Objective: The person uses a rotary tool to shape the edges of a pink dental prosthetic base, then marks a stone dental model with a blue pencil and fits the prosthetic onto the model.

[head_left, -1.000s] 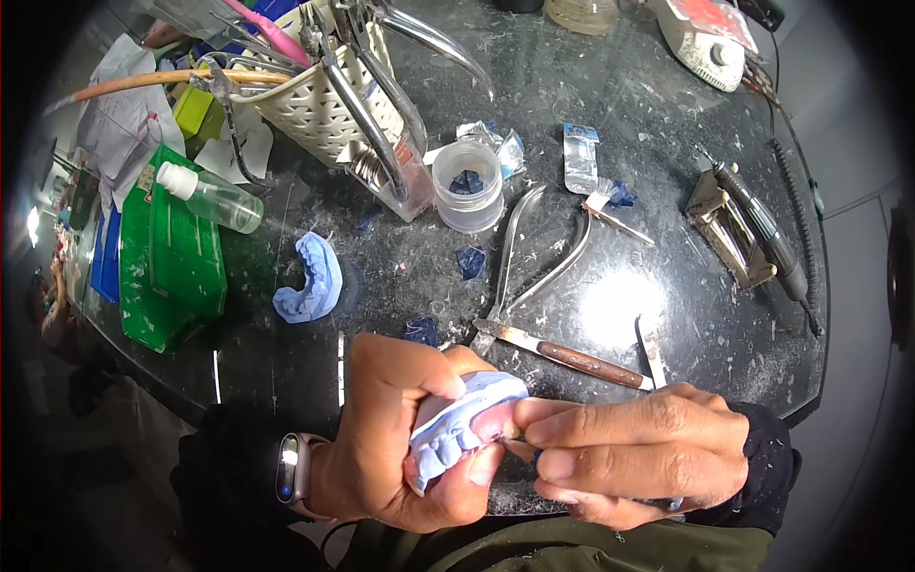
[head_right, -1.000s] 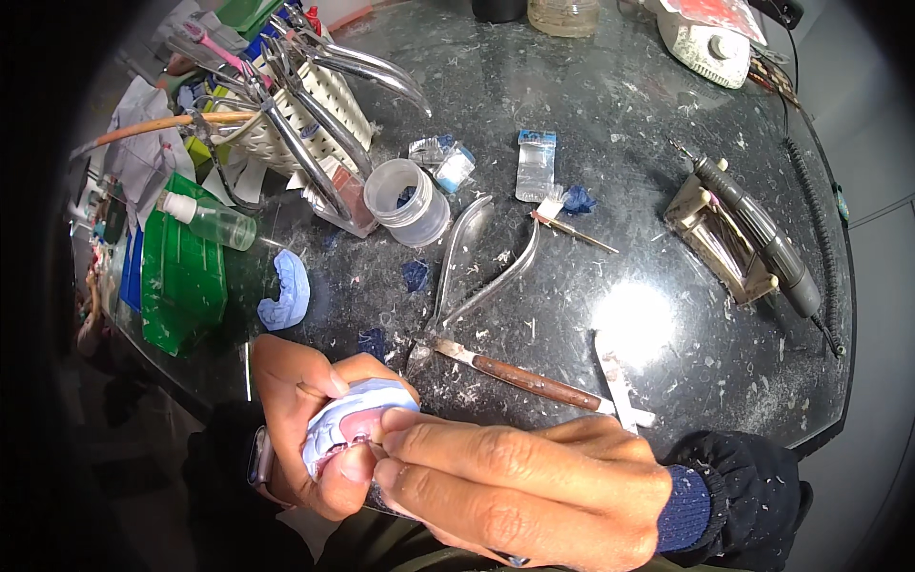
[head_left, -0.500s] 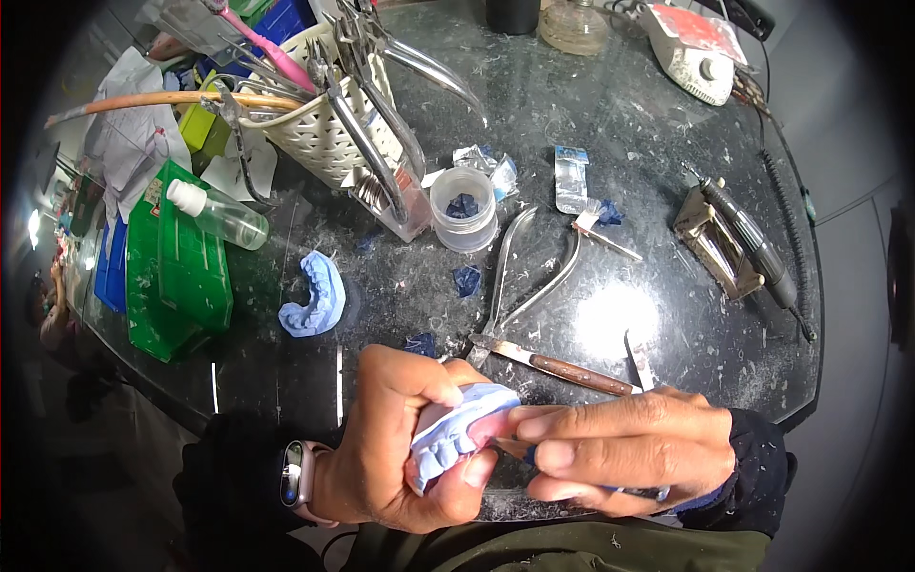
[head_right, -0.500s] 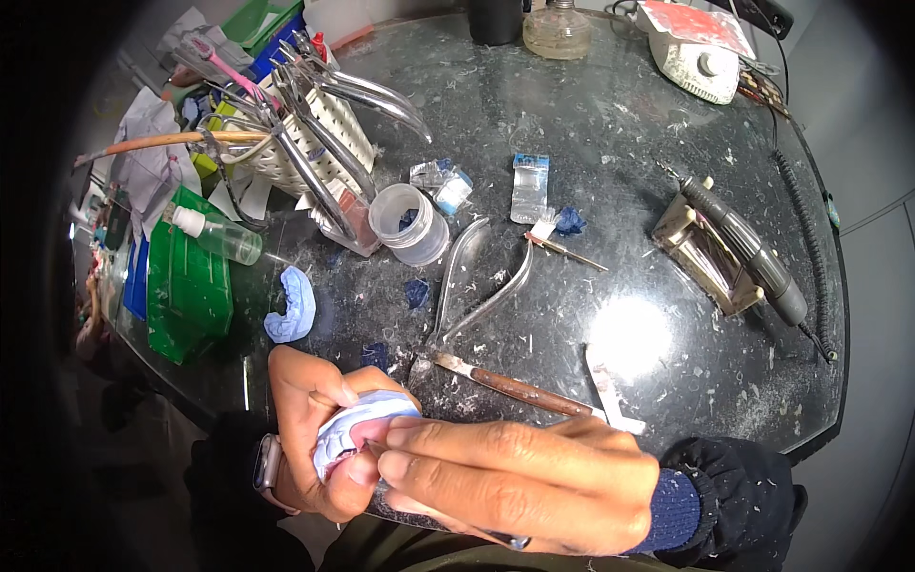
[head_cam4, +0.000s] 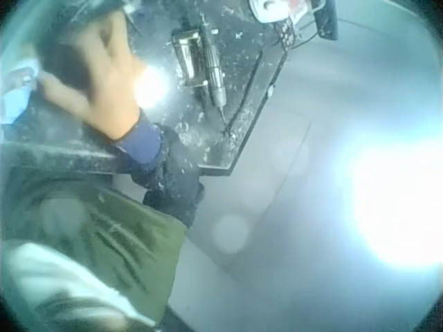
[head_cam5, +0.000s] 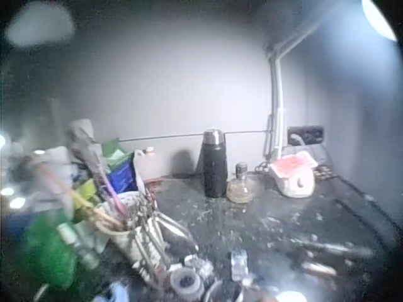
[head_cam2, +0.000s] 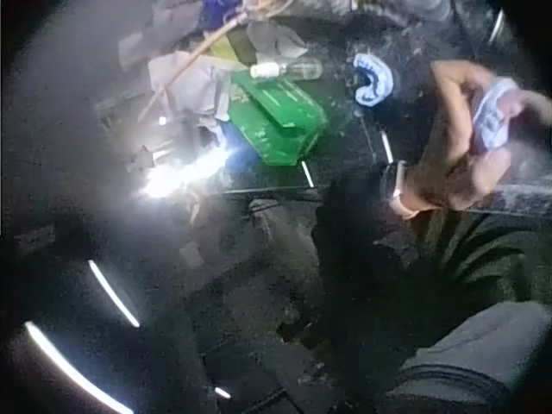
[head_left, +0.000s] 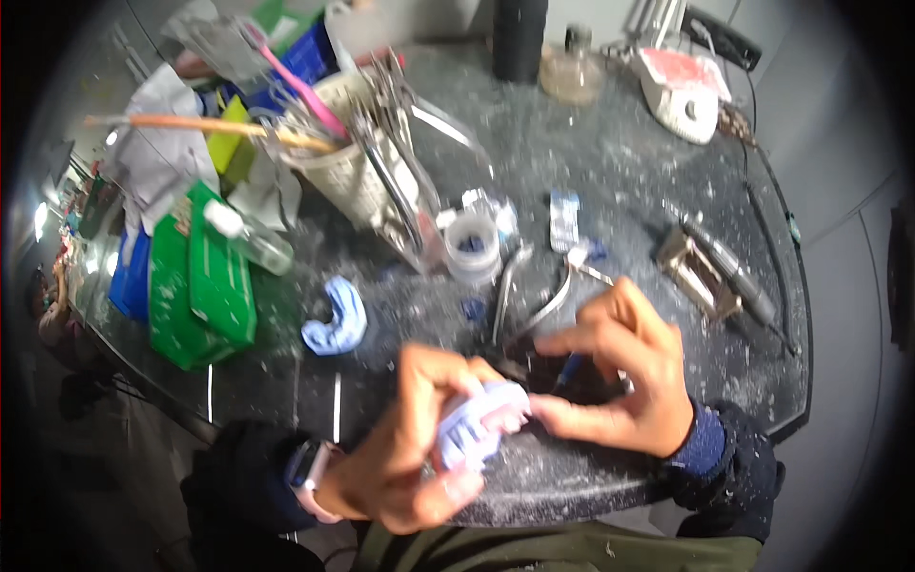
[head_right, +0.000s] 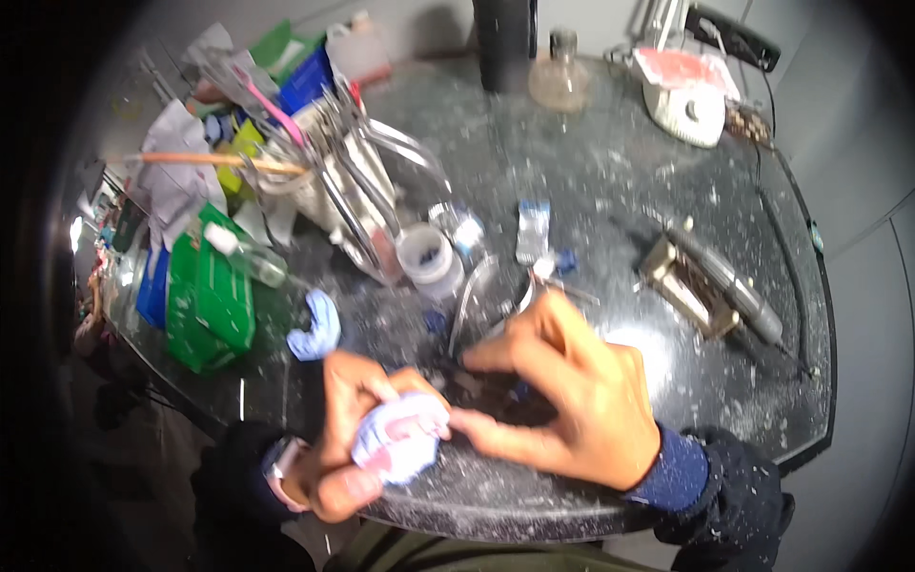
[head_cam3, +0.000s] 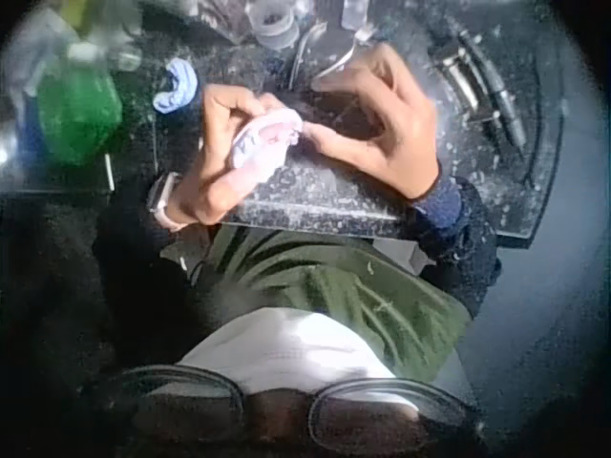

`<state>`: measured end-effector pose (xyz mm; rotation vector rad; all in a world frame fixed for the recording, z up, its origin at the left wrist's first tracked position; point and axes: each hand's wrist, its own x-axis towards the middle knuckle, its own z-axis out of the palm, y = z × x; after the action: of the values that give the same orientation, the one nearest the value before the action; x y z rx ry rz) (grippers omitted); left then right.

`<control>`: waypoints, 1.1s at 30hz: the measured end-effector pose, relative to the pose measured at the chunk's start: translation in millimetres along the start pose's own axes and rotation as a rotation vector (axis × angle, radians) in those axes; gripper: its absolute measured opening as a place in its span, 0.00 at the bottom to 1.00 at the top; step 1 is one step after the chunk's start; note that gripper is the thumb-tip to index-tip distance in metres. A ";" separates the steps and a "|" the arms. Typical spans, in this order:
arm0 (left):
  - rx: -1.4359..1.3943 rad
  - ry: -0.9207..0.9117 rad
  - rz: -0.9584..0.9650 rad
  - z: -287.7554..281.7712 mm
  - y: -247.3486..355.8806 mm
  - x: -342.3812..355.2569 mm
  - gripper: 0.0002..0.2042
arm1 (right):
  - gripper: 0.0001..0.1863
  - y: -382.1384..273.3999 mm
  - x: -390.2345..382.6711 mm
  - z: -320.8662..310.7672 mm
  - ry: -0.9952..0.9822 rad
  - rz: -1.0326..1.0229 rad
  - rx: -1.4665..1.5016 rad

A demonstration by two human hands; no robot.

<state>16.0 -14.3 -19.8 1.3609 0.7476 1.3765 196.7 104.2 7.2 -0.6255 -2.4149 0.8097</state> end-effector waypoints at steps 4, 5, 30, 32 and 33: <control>0.069 -0.065 -0.121 0.7 -5.7 -8.7 0.26 | 0.17 4.0 -4.7 9.6 0.000 -0.276 0.186; 0.029 -0.089 -0.251 1.2 0.5 -8.8 0.27 | 0.17 3.1 -5.7 12.6 0.013 -0.321 0.178; -0.093 0.165 -0.210 1.9 -1.0 4.1 0.24 | 0.23 2.5 -13.1 19.8 0.001 -0.067 0.670; -0.141 0.208 -0.271 3.5 0.7 3.8 0.21 | 0.23 4.2 -12.5 20.7 0.003 -0.031 0.688; -0.142 0.205 -0.274 2.8 0.0 3.9 0.21 | 0.23 5.8 -10.6 19.3 0.000 -0.073 0.645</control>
<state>19.3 -11.3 -18.0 0.9761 0.9171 1.3331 194.8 94.4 -13.2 -0.2755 -1.9831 1.4559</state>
